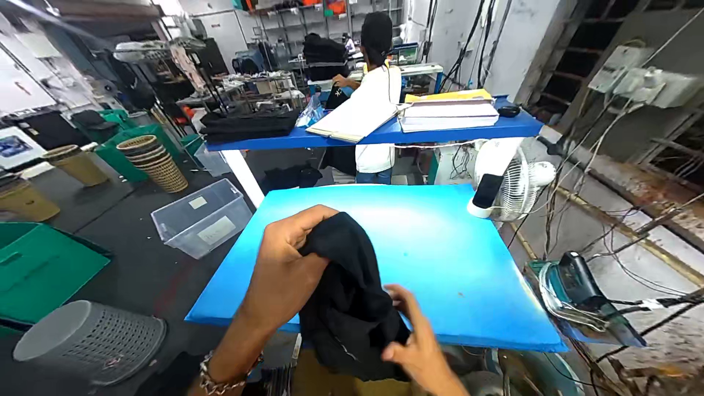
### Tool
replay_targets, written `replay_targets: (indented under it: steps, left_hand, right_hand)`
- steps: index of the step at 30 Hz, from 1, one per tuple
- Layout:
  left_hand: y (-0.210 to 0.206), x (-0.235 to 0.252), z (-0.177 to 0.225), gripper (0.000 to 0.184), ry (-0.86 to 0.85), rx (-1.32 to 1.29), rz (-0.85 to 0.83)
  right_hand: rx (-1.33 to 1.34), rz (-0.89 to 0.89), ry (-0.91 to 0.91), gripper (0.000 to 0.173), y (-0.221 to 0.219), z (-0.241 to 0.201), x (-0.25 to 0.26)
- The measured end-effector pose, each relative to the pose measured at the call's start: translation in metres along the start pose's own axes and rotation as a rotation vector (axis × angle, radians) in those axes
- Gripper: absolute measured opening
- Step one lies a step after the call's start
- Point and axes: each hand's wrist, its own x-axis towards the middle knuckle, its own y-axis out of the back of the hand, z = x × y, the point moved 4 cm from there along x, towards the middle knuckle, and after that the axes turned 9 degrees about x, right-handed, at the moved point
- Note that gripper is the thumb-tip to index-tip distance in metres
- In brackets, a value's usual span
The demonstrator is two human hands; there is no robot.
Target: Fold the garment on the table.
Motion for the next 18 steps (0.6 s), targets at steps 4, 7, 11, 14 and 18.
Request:
replay_targets:
  steps: [4, 7, 11, 14, 18]
  left_hand:
    - [0.039, 0.009, 0.016, 0.028, -0.022, 0.395, 0.196]
    - [0.098, 0.005, -0.017, 0.036, -0.041, 0.588, 0.203]
    - [0.155, -0.016, -0.061, 0.021, 0.156, 0.712, 0.059]
    - [0.184, -0.031, -0.063, 0.027, 0.466, 0.443, -0.046]
    - [0.179, -0.027, -0.025, 0.024, 0.465, -0.068, 0.291]
  right_hand:
    - [-0.13, -0.296, -0.252, 0.046, -0.022, 0.064, -0.05]
    - [-0.13, -0.198, -0.262, 0.025, 0.034, 0.06, -0.045]
    - [-0.124, -0.004, -0.044, 0.025, 0.119, 0.001, -0.014]
    - [-0.372, -0.36, -0.256, 0.035, 0.117, 0.015, -0.013]
    - [-0.402, -0.555, -0.468, 0.023, 0.11, 0.091, -0.02]
